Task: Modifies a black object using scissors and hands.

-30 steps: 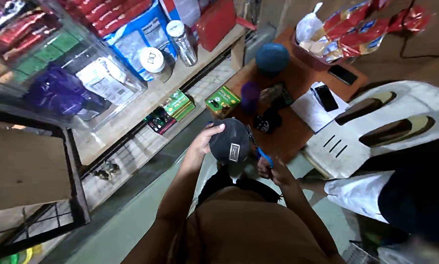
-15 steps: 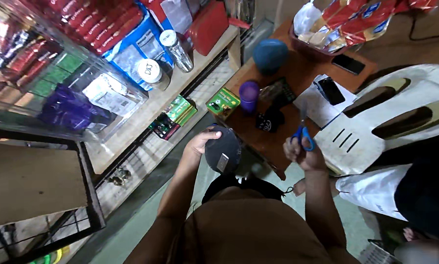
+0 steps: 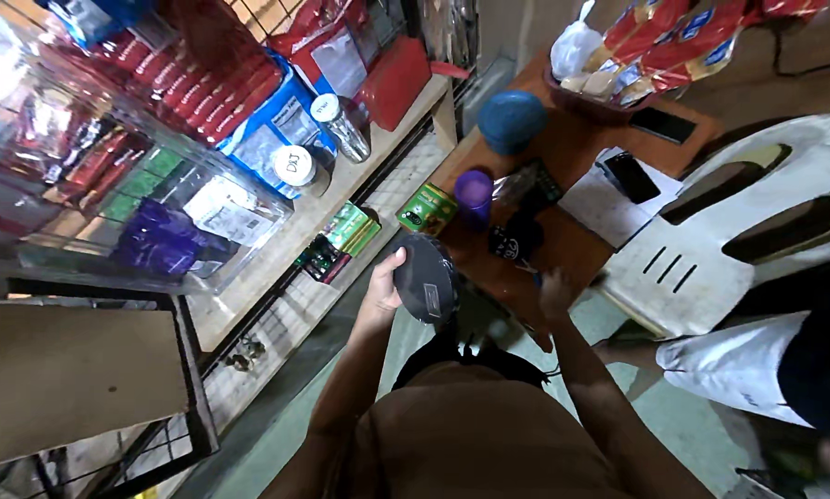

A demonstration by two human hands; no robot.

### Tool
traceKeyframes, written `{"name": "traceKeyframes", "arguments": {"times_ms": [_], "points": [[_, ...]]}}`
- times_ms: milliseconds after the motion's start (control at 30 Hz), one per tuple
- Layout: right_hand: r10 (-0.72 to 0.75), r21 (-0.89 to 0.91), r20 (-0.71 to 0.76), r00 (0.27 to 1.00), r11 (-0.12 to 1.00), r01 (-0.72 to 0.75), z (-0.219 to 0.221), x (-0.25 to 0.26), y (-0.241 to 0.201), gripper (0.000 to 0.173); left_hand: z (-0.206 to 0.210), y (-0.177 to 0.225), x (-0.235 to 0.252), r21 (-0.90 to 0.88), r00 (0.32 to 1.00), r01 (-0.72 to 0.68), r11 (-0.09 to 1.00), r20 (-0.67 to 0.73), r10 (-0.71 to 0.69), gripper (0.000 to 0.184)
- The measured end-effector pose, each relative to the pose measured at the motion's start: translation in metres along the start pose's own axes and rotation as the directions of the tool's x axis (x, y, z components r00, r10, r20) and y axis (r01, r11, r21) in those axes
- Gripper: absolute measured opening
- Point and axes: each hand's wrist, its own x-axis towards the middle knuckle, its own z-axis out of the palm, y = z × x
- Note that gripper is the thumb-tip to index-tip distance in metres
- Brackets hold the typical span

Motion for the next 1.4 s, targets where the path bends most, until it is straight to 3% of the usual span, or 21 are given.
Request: {"name": "traceKeyframes", "arguments": {"times_ms": [167, 233, 333, 567, 633, 667, 700, 767, 800, 867, 1000, 1167, 1300, 1400], "points": [[0.039, -0.109, 0.284, 0.958, 0.994, -0.008, -0.043, -0.009, -0.030, 0.027, -0.001, -0.002, 0.000, 0.039, 1.000, -0.003, 0.999, -0.004, 0.003, 0.023], [-0.013, -0.178, 0.232, 0.973, 0.983, 0.055, -0.027, 0.006, -0.013, 0.024, -0.006, -0.004, 0.000, 0.023, 1.000, -0.004, 1.000, 0.023, 0.003, 0.025], [-0.145, -0.211, 0.148, 0.978, 0.962, 0.174, -0.002, 0.017, 0.013, 0.037, -0.007, -0.004, -0.003, 0.078, 1.000, -0.014, 0.997, -0.002, 0.014, 0.025], [-0.051, -0.256, 0.409, 0.911, 0.952, 0.168, -0.007, 0.016, 0.000, 0.033, -0.008, -0.008, -0.012, 0.059, 0.999, -0.010, 0.998, -0.051, 0.013, 0.025], [-0.142, -0.100, 0.369, 0.919, 0.976, 0.191, -0.030, 0.012, -0.024, 0.032, -0.006, -0.009, -0.008, 0.073, 0.997, 0.001, 0.997, -0.076, 0.005, 0.028], [-0.284, 0.107, 0.280, 0.917, 0.958, 0.264, -0.047, 0.002, -0.041, 0.027, -0.005, -0.010, -0.006, 0.087, 0.996, 0.007, 0.996, -0.090, 0.001, 0.031], [-0.423, 0.334, 0.153, 0.893, 0.873, 0.356, -0.065, -0.014, -0.061, 0.021, -0.004, -0.011, -0.003, 0.103, 0.995, 0.016, 0.995, -0.098, -0.006, 0.033], [-0.586, 0.671, -0.051, 0.808, 0.579, 0.463, -0.099, -0.048, -0.097, 0.020, -0.001, -0.013, 0.000, 0.178, 0.988, 0.041, 0.983, -0.156, -0.012, 0.037], [-0.607, 0.766, -0.086, 0.790, 0.467, 0.441, -0.124, -0.071, -0.122, 0.020, 0.003, -0.014, -0.001, 0.234, 0.978, 0.056, 0.971, -0.206, -0.007, 0.036], [-0.606, 0.835, -0.136, 0.784, 0.356, 0.420, -0.163, -0.108, -0.161, 0.017, 0.019, -0.014, -0.002, 0.334, 0.950, 0.086, 0.939, -0.313, 0.024, 0.029], [-0.607, 0.748, -0.172, 0.776, 0.431, 0.504, -0.198, -0.134, -0.166, 0.017, 0.031, -0.018, 0.010, 0.329, 0.981, 0.081, 0.941, -0.192, -0.017, 0.045], [-0.566, 0.540, -0.173, 0.806, 0.630, 0.558, -0.204, -0.153, -0.150, 0.015, 0.021, -0.023, 0.020, 0.364, 0.990, 0.137, 0.921, -0.034, -0.134, 0.037], [-0.563, 0.425, -0.273, 0.780, 0.657, 0.622, -0.195, -0.163, -0.136, 0.015, 0.020, -0.032, 0.032, 0.362, 0.977, 0.165, 0.917, 0.069, -0.203, 0.035], [-0.501, 0.336, -0.335, 0.798, 0.728, 0.598, -0.191, -0.170, -0.138, 0.014, 0.024, -0.037, 0.041, 0.364, 0.972, 0.202, 0.909, 0.043, -0.233, 0.036]]}}
